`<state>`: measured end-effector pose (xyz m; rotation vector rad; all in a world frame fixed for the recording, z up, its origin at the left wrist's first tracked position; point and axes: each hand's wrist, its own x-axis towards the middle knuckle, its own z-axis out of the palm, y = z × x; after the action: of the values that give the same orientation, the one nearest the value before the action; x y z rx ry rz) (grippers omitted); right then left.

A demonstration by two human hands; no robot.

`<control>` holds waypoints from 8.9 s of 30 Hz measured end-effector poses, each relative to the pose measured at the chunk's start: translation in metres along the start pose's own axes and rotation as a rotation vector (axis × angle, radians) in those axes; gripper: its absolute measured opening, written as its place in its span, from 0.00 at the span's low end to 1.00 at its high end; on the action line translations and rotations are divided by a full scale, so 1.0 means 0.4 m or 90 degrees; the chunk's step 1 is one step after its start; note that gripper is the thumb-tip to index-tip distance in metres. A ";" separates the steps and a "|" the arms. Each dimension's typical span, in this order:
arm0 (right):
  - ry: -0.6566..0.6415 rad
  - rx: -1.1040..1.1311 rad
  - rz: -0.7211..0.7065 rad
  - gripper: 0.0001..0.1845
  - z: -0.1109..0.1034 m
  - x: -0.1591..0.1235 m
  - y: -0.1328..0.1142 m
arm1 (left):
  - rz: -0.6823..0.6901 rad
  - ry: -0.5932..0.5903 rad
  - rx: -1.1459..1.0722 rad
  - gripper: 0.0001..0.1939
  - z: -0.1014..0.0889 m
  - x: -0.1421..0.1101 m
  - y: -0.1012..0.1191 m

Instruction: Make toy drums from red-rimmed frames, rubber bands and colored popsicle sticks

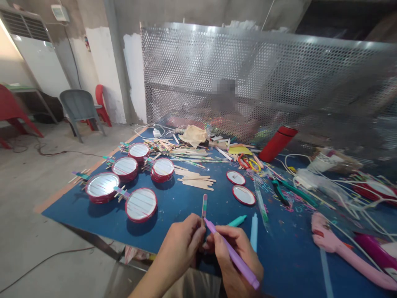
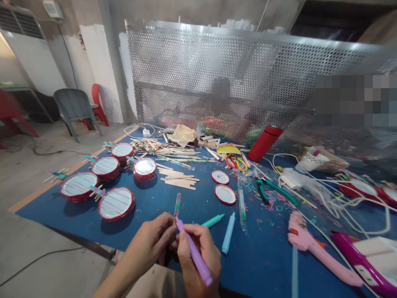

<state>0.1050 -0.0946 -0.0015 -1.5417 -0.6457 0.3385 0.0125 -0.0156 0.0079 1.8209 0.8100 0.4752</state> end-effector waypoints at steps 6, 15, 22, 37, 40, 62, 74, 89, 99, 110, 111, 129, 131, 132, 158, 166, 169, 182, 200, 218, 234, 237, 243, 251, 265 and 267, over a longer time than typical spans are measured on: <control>-0.001 0.001 -0.007 0.10 0.002 -0.001 0.001 | -0.004 0.005 0.004 0.10 -0.002 0.002 -0.001; 0.031 0.053 0.038 0.14 -0.002 -0.001 0.000 | 0.010 0.009 -0.008 0.10 0.003 0.004 -0.012; 0.005 0.025 0.011 0.13 -0.001 -0.002 0.010 | 0.016 0.027 0.002 0.09 0.002 0.002 -0.006; 0.012 0.018 0.014 0.11 -0.002 -0.002 0.008 | 0.019 0.019 0.003 0.09 0.003 0.002 -0.011; 0.007 0.024 0.014 0.12 -0.002 -0.001 0.007 | 0.025 0.028 0.014 0.09 0.003 0.002 -0.012; 0.032 0.049 0.029 0.12 0.000 0.002 0.003 | 0.016 0.006 -0.004 0.08 0.004 0.002 -0.016; 0.032 0.021 0.014 0.12 0.000 0.000 0.006 | 0.035 0.014 0.012 0.09 0.002 0.002 -0.011; 0.019 0.017 0.019 0.13 -0.002 0.001 0.007 | 0.022 0.010 -0.003 0.09 0.005 0.000 -0.008; 0.029 0.022 -0.017 0.12 0.001 -0.001 0.005 | 0.027 0.009 0.004 0.09 0.004 -0.001 -0.012; 0.027 0.034 0.004 0.13 -0.002 -0.003 0.009 | 0.023 0.022 0.005 0.09 0.005 0.000 -0.018; 0.023 0.039 0.000 0.13 -0.002 -0.004 0.009 | 0.024 0.024 0.003 0.09 0.005 0.001 -0.019; 0.012 0.041 0.026 0.15 -0.005 0.001 0.006 | 0.033 0.023 -0.010 0.09 0.007 0.000 -0.021; 0.008 0.039 0.021 0.15 -0.005 0.001 0.009 | 0.032 0.025 -0.011 0.09 0.008 -0.001 -0.020; 0.011 0.039 0.020 0.15 -0.005 0.001 0.010 | 0.033 0.025 -0.011 0.08 0.008 -0.001 -0.020; 0.038 0.042 -0.006 0.13 -0.003 -0.005 0.008 | 0.043 0.021 -0.005 0.09 0.004 -0.003 -0.022; 0.014 0.043 -0.013 0.12 0.000 -0.004 0.011 | 0.035 0.012 -0.026 0.10 0.010 -0.001 -0.024; 0.037 0.052 0.005 0.13 -0.002 -0.004 0.017 | 0.032 0.005 -0.025 0.09 0.011 0.000 -0.027; 0.024 0.029 -0.034 0.11 -0.003 -0.012 0.009 | 0.030 0.016 -0.033 0.10 0.010 -0.002 -0.029; 0.051 0.038 -0.018 0.13 -0.003 -0.014 0.005 | 0.033 0.025 -0.045 0.09 0.007 0.001 -0.029; 0.073 0.048 -0.042 0.15 -0.002 -0.014 0.018 | 0.028 0.013 -0.060 0.10 0.010 -0.002 -0.029; 0.035 -0.078 -0.193 0.10 -0.013 0.008 0.048 | 0.053 0.018 -0.131 0.08 -0.001 -0.001 -0.025; 0.023 -0.195 -0.383 0.07 -0.044 0.028 0.060 | 0.055 0.013 -0.167 0.10 -0.004 0.001 -0.027; 0.010 -0.457 -0.496 0.15 -0.182 0.086 0.090 | 0.048 0.023 -0.181 0.14 -0.006 0.006 -0.031; 0.029 -0.807 -0.389 0.24 -0.290 0.128 0.138 | 0.023 -0.008 -0.260 0.14 -0.001 0.017 -0.044; 0.136 -0.749 -0.529 0.17 -0.409 0.069 0.099 | 0.035 -0.007 -0.201 0.16 -0.016 0.022 -0.033; 0.157 -0.790 -0.527 0.19 -0.459 0.076 0.108 | 0.035 -0.017 -0.184 0.17 -0.015 0.024 -0.037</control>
<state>0.2436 -0.2243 -0.0220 -2.1862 -1.3360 -1.0587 0.0106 -0.0011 -0.0039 1.5806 0.6387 0.5712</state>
